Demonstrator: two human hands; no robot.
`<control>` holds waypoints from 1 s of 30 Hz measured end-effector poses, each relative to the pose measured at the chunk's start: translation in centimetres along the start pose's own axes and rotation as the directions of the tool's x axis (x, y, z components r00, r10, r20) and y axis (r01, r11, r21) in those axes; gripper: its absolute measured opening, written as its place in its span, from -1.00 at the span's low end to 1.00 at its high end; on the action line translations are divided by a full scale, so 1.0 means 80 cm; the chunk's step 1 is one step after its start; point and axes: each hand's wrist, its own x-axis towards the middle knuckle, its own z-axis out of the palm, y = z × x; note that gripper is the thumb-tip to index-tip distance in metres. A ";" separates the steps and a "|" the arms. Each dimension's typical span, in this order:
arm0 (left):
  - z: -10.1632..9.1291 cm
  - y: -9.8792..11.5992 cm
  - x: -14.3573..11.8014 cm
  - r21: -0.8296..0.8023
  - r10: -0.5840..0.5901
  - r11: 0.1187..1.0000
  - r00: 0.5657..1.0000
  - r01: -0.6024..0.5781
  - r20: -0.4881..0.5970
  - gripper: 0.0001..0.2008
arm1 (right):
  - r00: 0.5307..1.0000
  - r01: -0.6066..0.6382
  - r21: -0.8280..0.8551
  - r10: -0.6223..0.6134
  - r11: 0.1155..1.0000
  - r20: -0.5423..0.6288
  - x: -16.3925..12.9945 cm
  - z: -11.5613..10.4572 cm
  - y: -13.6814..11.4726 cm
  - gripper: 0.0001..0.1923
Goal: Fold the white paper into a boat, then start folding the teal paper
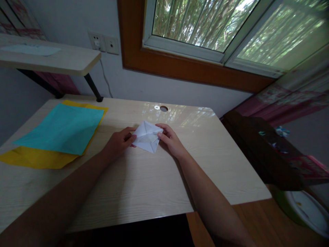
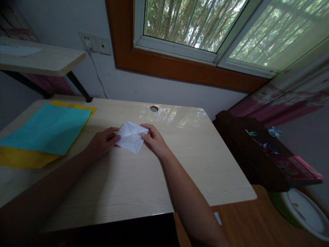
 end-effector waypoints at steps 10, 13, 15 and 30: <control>-0.001 0.003 0.000 -0.072 -0.034 0.997 0.999 0.033 -0.017 -0.64 | 1.000 -0.009 0.013 0.009 1.000 -0.003 0.001 0.004 -0.003 -0.53; -0.001 0.003 0.000 -0.115 -0.045 0.992 0.999 0.042 -0.023 -0.61 | 1.000 -0.016 0.005 0.016 1.000 -0.007 0.001 0.005 -0.006 -0.51; -0.002 0.004 0.000 -0.129 -0.040 0.991 0.999 0.036 -0.026 -0.60 | 1.000 -0.015 -0.009 0.015 1.000 -0.009 0.002 0.006 -0.009 -0.48; -0.001 0.007 0.001 -0.143 -0.071 0.987 0.997 0.071 0.004 -0.59 | 0.999 -0.013 -0.011 0.013 1.000 -0.040 0.004 0.007 -0.010 -0.54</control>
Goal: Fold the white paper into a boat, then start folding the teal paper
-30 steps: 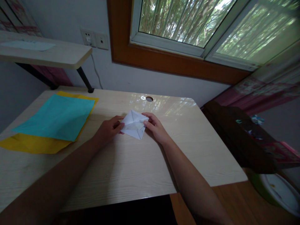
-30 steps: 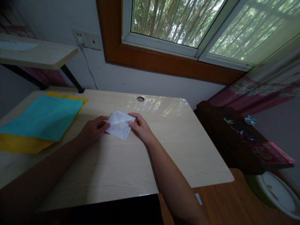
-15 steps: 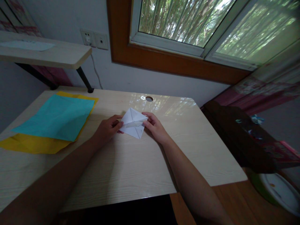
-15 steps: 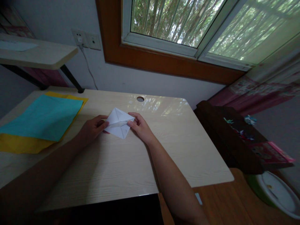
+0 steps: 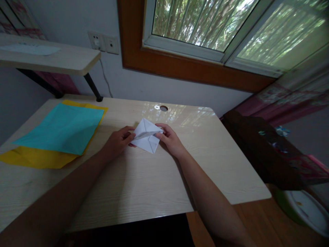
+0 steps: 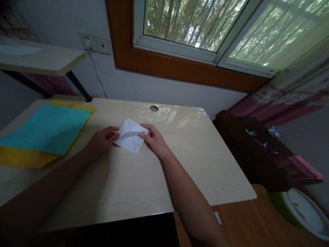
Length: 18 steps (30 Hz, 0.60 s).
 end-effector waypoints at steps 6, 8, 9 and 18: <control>0.000 -0.002 0.000 0.091 0.063 0.994 0.998 -0.064 0.017 -0.59 | 1.000 -0.014 0.008 0.014 1.000 -0.002 0.000 -0.002 0.006 -0.57; 0.000 -0.003 -0.001 0.109 0.085 0.990 0.996 -0.087 0.023 -0.59 | 1.000 -0.015 0.012 0.015 1.000 0.006 -0.001 -0.002 0.007 -0.58; 0.000 -0.003 -0.001 0.104 0.095 0.990 0.995 -0.098 0.031 -0.59 | 1.000 -0.018 0.011 0.018 1.000 0.011 -0.001 -0.001 0.006 -0.58; 0.000 -0.006 -0.004 0.012 0.127 0.992 0.987 -0.129 0.095 -0.54 | 0.999 -0.028 -0.005 0.028 1.000 0.043 -0.005 0.003 -0.002 -0.61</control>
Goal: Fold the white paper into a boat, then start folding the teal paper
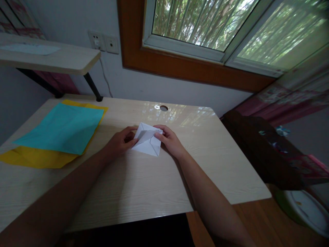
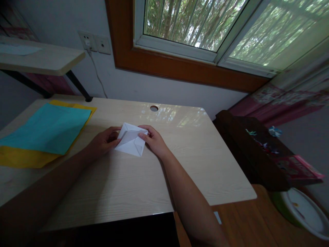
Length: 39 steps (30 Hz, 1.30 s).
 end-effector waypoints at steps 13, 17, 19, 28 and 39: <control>0.001 0.005 0.002 -0.089 -0.032 0.996 0.999 0.031 -0.011 -0.55 | 0.999 -0.020 0.034 0.021 0.999 -0.024 0.001 0.001 0.002 -0.60; 0.002 0.000 0.002 -0.084 -0.020 0.996 1.000 0.020 -0.002 -0.49 | 1.000 -0.011 0.042 0.012 0.999 -0.024 0.001 0.001 0.002 -0.60; 0.002 -0.001 0.002 -0.052 -0.012 0.999 1.000 0.012 -0.008 -0.48 | 0.999 -0.024 0.046 0.025 0.999 -0.027 0.001 0.002 0.002 -0.56; 0.002 0.005 0.000 0.086 0.019 0.996 1.000 -0.018 -0.002 -0.57 | 0.997 -0.071 0.077 0.069 0.995 0.023 -0.002 -0.003 0.002 -0.39; 0.001 0.006 0.002 0.151 0.032 0.988 0.999 -0.027 -0.034 -0.60 | 0.995 -0.088 0.309 0.072 0.947 0.065 -0.002 -0.007 0.004 -0.54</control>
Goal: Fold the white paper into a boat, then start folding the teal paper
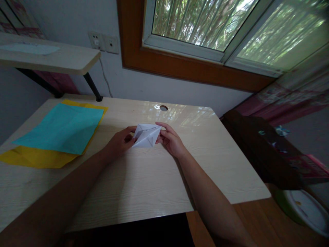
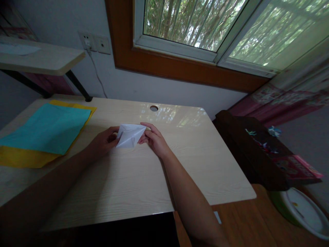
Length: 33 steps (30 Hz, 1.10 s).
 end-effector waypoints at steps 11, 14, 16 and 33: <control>-0.003 0.003 0.001 -0.080 -0.007 0.997 0.995 0.015 0.103 -0.60 | 0.992 0.102 -0.230 -0.116 0.968 -0.047 0.006 0.004 0.005 -0.61; -0.005 0.004 0.001 -0.033 0.008 0.999 0.995 -0.005 0.101 -0.59 | 0.988 0.100 -0.290 -0.129 0.952 -0.083 0.006 0.003 0.004 -0.68; -0.006 0.002 0.001 -0.049 0.005 0.999 0.996 0.000 0.089 -0.56 | 0.987 0.093 -0.294 -0.128 0.951 -0.099 0.006 0.002 0.004 -0.68; 0.000 0.007 -0.006 -0.438 -0.102 0.885 0.983 0.160 0.154 -0.45 | 0.986 0.136 -0.308 -0.158 0.942 -0.049 0.009 -0.001 0.014 -0.74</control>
